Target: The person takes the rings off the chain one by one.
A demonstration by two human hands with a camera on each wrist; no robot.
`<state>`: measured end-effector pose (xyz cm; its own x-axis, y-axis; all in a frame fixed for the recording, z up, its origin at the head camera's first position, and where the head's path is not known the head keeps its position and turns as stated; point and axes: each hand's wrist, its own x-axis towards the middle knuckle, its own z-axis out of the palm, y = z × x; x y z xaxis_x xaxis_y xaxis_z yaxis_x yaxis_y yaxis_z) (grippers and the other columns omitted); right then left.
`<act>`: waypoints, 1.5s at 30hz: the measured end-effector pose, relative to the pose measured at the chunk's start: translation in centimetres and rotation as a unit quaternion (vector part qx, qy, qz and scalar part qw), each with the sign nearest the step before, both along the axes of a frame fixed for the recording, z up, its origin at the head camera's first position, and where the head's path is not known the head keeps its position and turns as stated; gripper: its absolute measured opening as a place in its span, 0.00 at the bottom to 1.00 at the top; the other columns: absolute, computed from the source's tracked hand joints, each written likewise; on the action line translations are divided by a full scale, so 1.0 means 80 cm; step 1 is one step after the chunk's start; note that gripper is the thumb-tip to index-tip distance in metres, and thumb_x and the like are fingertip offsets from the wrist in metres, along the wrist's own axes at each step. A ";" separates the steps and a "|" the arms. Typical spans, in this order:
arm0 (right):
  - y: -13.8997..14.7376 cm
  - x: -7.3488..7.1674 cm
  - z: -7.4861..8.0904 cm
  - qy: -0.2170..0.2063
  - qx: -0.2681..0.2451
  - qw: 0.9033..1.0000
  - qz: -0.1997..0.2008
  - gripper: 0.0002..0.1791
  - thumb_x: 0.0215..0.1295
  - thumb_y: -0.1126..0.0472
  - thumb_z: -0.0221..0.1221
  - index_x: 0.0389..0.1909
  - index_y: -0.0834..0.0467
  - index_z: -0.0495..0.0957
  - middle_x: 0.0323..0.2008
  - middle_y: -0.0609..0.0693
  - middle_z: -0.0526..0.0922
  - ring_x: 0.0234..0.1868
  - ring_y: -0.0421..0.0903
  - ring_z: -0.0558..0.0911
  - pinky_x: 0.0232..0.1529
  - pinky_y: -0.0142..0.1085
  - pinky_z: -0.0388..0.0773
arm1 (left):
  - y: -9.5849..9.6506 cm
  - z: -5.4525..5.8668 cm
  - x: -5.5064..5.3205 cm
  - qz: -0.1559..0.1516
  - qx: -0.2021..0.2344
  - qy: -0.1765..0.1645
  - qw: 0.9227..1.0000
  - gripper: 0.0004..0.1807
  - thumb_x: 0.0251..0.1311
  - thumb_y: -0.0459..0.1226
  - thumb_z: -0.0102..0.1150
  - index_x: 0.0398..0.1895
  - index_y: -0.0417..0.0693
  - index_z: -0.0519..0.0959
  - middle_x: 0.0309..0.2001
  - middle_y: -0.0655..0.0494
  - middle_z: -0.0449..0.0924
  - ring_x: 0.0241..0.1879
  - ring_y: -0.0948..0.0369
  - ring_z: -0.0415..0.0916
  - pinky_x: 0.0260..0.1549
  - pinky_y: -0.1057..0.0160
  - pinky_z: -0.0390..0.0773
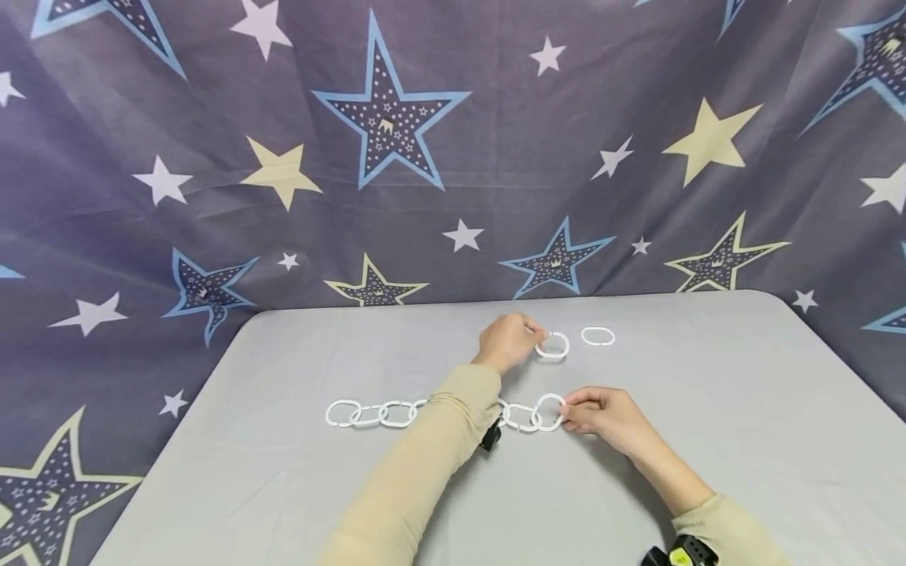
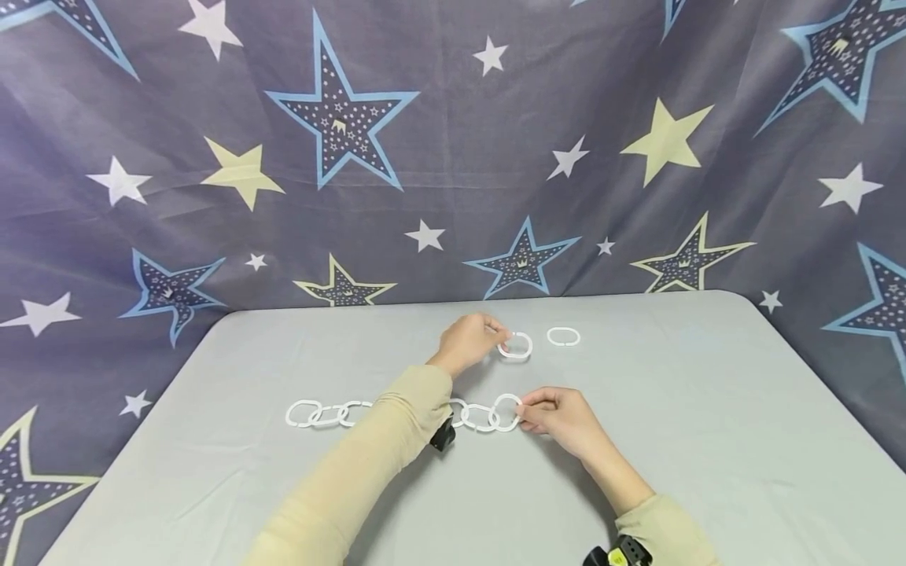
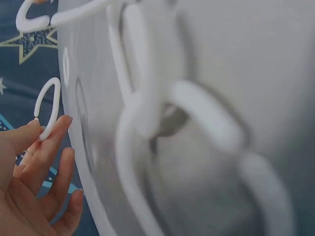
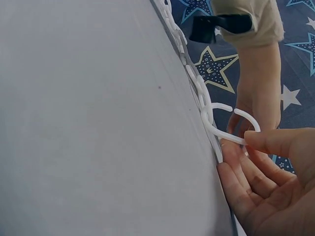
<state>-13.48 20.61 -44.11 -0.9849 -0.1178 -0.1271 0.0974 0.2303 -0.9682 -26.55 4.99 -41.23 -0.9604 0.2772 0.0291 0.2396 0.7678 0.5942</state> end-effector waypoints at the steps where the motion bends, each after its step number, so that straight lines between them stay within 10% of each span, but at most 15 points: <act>1: 0.000 0.000 0.001 -0.001 0.002 1.000 -0.002 0.15 0.65 0.67 0.61 0.44 0.76 0.78 0.31 0.58 0.87 0.29 0.43 0.85 0.33 0.33 0.82 | 0.002 0.001 -0.003 0.006 0.006 -0.006 1.000 0.08 0.63 0.48 0.63 0.35 0.59 0.89 0.32 0.67 0.86 0.30 0.64 0.78 0.35 0.62 0.73; 20: -0.008 0.007 0.007 0.002 0.015 1.000 -0.007 0.14 0.63 0.66 0.63 0.42 0.74 0.79 0.29 0.57 0.87 0.28 0.44 0.85 0.31 0.33 0.81 | 0.025 -0.007 -0.035 0.084 0.013 -0.036 0.996 0.05 0.50 0.47 0.75 0.27 0.61 0.90 0.36 0.67 0.87 0.45 0.62 0.80 0.52 0.55 0.70; 33: -0.005 0.002 0.007 0.000 0.016 1.000 -0.011 0.13 0.63 0.66 0.63 0.42 0.74 0.79 0.30 0.56 0.87 0.29 0.45 0.85 0.33 0.33 0.81 | 0.026 0.002 -0.041 0.041 -0.061 -0.021 0.997 0.09 0.54 0.52 0.72 0.35 0.62 0.90 0.37 0.66 0.87 0.42 0.62 0.81 0.49 0.55 0.72; 45: -0.001 -0.001 0.000 -0.003 0.016 1.000 -0.015 0.13 0.63 0.66 0.63 0.42 0.74 0.79 0.29 0.56 0.87 0.29 0.45 0.85 0.32 0.33 0.82 | 0.009 0.043 -0.035 -0.025 -0.099 0.002 0.995 0.07 0.58 0.49 0.69 0.38 0.64 0.89 0.45 0.66 0.86 0.47 0.58 0.80 0.49 0.52 0.71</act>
<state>-13.55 20.51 -44.08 -0.9873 -0.0836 -0.1352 0.1097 0.2578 -0.9600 -29.39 5.73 -37.79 -0.9455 0.3245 -0.0268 0.2819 0.8570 0.4313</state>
